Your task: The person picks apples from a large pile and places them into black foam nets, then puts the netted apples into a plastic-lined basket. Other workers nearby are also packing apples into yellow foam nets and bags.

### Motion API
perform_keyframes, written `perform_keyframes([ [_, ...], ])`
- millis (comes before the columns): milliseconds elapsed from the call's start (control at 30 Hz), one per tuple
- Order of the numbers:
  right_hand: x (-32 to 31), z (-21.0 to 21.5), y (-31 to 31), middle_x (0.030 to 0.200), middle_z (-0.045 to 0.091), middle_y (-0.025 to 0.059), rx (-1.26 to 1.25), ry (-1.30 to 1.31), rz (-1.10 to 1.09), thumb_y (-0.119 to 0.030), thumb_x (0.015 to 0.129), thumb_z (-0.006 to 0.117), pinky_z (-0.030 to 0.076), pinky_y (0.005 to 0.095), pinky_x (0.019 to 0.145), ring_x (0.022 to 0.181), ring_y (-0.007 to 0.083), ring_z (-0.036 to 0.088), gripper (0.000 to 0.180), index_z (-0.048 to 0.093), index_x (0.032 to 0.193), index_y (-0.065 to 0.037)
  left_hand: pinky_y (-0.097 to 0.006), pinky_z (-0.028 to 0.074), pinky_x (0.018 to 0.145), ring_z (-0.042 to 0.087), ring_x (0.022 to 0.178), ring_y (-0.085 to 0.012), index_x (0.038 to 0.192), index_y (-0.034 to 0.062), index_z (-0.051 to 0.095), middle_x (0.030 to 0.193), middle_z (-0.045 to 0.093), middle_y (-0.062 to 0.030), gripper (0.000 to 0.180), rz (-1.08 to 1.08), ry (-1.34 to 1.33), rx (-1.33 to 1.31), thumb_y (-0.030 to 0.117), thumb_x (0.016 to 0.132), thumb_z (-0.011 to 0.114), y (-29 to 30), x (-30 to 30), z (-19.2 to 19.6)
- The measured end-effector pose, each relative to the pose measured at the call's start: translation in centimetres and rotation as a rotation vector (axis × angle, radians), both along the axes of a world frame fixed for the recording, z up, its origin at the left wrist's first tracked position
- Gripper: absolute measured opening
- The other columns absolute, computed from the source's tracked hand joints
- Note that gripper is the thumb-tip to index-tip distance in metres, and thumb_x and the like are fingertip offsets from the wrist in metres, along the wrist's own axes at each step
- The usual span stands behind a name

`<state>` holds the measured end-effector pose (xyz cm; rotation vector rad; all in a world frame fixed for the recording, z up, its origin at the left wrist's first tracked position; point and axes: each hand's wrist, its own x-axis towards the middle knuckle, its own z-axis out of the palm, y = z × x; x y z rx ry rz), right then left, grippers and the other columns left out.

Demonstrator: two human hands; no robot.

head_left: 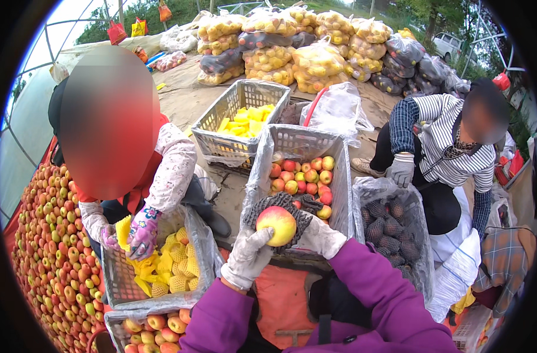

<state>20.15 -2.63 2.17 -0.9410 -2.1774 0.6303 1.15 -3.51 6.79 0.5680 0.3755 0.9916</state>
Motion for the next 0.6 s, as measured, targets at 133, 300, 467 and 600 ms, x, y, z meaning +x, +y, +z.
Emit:
perform_keyframes([
  [133, -1.3, 1.8, -1.6, 0.141, 0.042, 0.0109, 0.054, 0.163, 0.078, -0.006, 0.085, 0.063, 0.034, 0.0330, 0.110, 0.130, 0.0213, 0.042, 0.061, 0.037, 0.139, -0.003, -0.043, 0.041, 0.105, 0.054, 0.118, -0.0289, 0.137, -0.0011, 0.040, 0.128, 0.054, -0.0155, 0.076, -0.101, -0.062, -0.018, 0.018, 0.072, 0.076, -0.2, -0.3, -0.1],
  [300, -0.4, 2.6, -2.2, 0.137, 0.047, 0.0078, -0.201, 0.399, 0.263, -0.010, 0.088, 0.064, 0.038, 0.0345, 0.106, 0.126, 0.0193, 0.045, 0.054, 0.041, 0.137, -0.002, -0.044, 0.043, 0.103, 0.056, 0.117, -0.0316, 0.135, -0.0051, 0.041, 0.127, 0.055, -0.0180, 0.084, -0.143, -0.026, -0.004, 0.023, 0.066, 0.081, -0.4, -0.9, 0.2],
  [467, -0.7, 2.8, -1.0, 0.114, 0.060, 0.0047, -1.220, 1.107, 0.232, -0.008, 0.084, 0.070, 0.049, 0.0260, 0.088, 0.103, 0.0119, 0.058, 0.041, 0.055, 0.122, -0.004, -0.039, 0.047, 0.098, 0.059, 0.112, -0.0279, 0.132, -0.0053, 0.045, 0.121, 0.059, -0.0162, 0.081, -0.176, 0.117, 0.116, 0.024, 0.065, 0.081, 0.1, -1.0, 1.0],
  [600, -0.2, 2.0, -0.9, 0.092, 0.061, 0.0014, -0.516, 0.964, -0.268, 0.007, 0.078, 0.062, 0.050, 0.0276, 0.075, 0.087, 0.0116, 0.060, 0.024, 0.056, 0.096, -0.007, -0.033, 0.046, 0.095, 0.058, 0.108, -0.0184, 0.132, -0.0039, 0.047, 0.119, 0.059, -0.0107, 0.071, -0.051, 0.499, 0.306, 0.019, 0.073, 0.078, 0.8, -0.8, 0.6],
])
